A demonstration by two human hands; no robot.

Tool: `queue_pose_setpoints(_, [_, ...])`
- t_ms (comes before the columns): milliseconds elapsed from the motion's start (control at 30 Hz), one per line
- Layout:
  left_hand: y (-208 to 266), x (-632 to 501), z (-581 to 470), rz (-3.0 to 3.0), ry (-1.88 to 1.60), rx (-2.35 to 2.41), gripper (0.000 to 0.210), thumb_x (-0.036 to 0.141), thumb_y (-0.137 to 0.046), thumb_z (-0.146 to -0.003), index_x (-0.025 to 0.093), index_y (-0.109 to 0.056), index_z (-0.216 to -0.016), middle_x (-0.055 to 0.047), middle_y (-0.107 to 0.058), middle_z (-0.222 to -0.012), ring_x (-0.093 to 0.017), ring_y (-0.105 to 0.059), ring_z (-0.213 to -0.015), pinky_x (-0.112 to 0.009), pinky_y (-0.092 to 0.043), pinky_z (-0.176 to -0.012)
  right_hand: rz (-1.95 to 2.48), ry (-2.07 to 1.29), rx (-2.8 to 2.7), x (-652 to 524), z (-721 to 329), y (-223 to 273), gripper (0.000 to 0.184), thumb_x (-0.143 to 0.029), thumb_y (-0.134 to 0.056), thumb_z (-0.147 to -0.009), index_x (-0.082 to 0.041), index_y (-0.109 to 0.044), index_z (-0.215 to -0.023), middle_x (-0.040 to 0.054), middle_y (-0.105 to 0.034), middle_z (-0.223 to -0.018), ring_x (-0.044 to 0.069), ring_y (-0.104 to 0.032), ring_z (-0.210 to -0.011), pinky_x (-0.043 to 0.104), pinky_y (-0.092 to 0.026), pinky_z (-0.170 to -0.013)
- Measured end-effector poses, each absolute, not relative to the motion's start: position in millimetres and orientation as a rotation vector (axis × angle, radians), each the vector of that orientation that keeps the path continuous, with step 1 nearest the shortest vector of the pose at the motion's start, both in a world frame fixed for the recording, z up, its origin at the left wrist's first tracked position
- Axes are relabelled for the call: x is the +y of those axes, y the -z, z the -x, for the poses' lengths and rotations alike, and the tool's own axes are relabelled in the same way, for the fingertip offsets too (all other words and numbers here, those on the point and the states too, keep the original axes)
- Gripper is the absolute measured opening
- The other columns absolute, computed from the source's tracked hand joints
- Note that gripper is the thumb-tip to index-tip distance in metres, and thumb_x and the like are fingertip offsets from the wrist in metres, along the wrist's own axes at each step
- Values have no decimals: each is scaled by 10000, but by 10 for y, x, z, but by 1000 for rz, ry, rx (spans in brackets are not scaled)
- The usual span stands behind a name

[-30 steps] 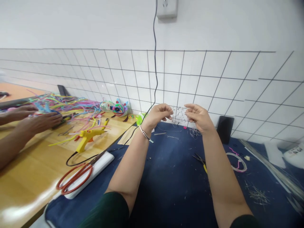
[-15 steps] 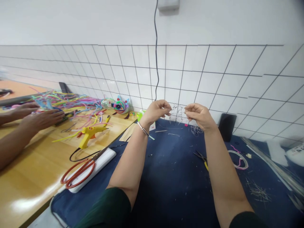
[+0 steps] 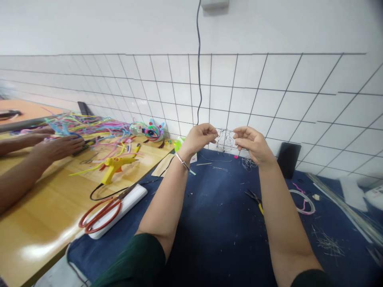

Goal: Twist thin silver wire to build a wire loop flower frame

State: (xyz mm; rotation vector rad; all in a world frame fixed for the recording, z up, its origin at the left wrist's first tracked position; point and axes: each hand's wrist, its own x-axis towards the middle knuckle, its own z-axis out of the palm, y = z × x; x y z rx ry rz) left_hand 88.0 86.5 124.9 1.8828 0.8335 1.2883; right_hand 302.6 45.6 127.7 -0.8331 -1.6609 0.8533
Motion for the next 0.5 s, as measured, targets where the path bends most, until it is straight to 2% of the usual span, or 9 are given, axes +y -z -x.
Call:
queue_pose_setpoints(167, [-1235,876,-892,-1864,-1299,858,109,218,-628,-754,141,-607,-828,-12,-622,-710,-102,-653,-646,-173,-441,-509,862,-803,-1697,421,-3020,-1300,482,-341,-752,-668,-230,-597,-1110,52,-591,-1027,165,-565,-865,319,-536,-712])
queue_pose_setpoints(300, [-1222,874,-916,-1836,-1332,827,118,227,-633,-754,139,-609,-828,-21,-630,-703,-107,-650,-638,-182,-460,-513,883,-764,-1704,447,-2977,-1267,475,-341,-751,-675,-217,-601,-1109,57,-603,-1010,174,-579,-882,353,-537,-780])
queue_pose_setpoints(500, [-1190,822,-1047,-1897,-1272,776,97,222,-630,-753,136,-608,-793,-21,-629,-671,-101,-627,-625,-195,-481,-532,917,-725,-1696,530,-2905,-1174,363,-331,-736,-686,-196,-634,-1007,54,-624,-933,158,-596,-818,335,-537,-729])
